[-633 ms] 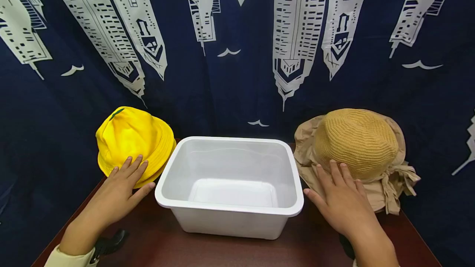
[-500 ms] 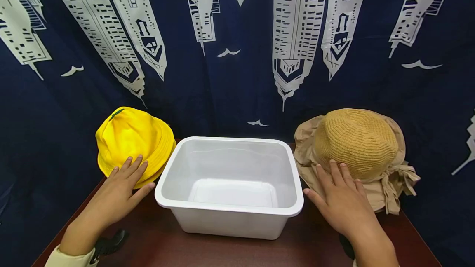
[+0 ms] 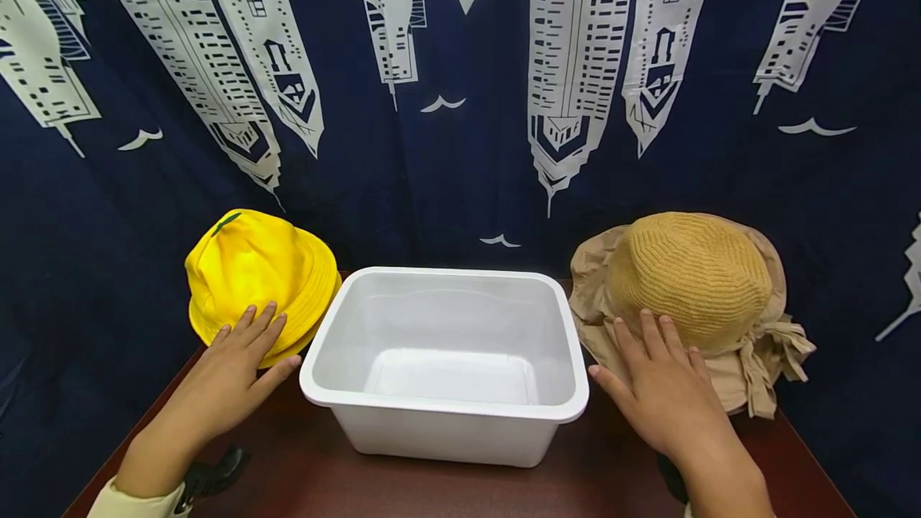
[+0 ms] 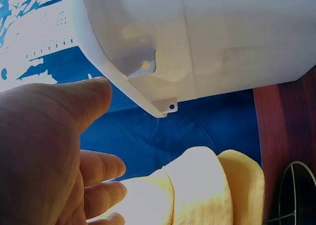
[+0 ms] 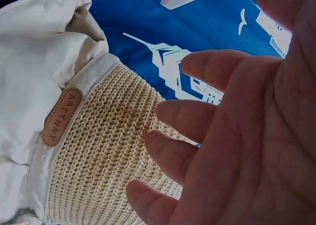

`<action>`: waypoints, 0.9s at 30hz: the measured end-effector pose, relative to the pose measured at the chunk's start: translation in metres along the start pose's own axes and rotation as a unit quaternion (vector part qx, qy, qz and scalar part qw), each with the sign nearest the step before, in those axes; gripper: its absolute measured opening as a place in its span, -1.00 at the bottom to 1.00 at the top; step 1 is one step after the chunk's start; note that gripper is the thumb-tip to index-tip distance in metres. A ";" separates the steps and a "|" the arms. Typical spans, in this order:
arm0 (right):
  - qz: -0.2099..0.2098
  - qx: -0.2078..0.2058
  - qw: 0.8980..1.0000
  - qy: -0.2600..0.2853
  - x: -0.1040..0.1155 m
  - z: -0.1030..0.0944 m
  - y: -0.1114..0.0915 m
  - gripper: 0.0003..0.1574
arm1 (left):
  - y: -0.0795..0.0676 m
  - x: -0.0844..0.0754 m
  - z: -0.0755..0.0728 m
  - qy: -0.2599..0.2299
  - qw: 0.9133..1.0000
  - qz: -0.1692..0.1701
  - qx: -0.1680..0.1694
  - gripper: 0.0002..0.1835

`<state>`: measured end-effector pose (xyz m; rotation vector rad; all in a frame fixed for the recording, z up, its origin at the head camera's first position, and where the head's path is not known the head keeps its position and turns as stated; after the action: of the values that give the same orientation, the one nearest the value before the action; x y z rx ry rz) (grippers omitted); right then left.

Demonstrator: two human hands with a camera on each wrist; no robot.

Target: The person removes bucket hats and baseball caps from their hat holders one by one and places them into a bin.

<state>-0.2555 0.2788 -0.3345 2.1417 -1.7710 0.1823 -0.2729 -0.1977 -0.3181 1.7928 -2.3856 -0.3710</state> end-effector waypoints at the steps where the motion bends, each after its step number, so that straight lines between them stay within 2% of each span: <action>1: -0.001 -0.001 1.000 0.001 0.001 -0.001 0.000 -0.04 | 0.000 0.000 0.000 0.000 1.000 0.000 0.001 -0.17; 8: -0.022 -0.014 1.000 0.009 0.013 -0.010 0.003 -0.03 | 0.000 0.000 -0.001 0.005 1.000 0.004 0.001 -0.18; 14: -0.051 -0.013 0.998 0.020 0.033 -0.012 0.004 0.03 | 0.004 -0.001 -0.003 0.005 1.000 0.018 -0.003 -0.21; 19: -0.078 0.003 0.997 0.025 0.049 -0.007 0.007 0.18 | 0.008 0.000 -0.009 0.013 0.999 0.031 -0.010 -0.23; 27: -0.124 0.012 0.992 0.017 0.068 0.006 0.013 0.26 | 0.012 0.001 -0.014 0.007 0.999 0.046 0.005 -0.24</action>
<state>-0.2546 0.2117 -0.3161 2.3384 -1.4735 0.1750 -0.2808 -0.1967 -0.3015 1.6777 -2.4542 -0.3343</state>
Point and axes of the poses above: each hand's wrist, its own y-axis towards the middle knuckle, its own z-axis out of the palm, x = y × z, the point moved 10 cm from there along y, towards the middle knuckle, and after that the axes turned 7 degrees about y, right-handed, at the moved point
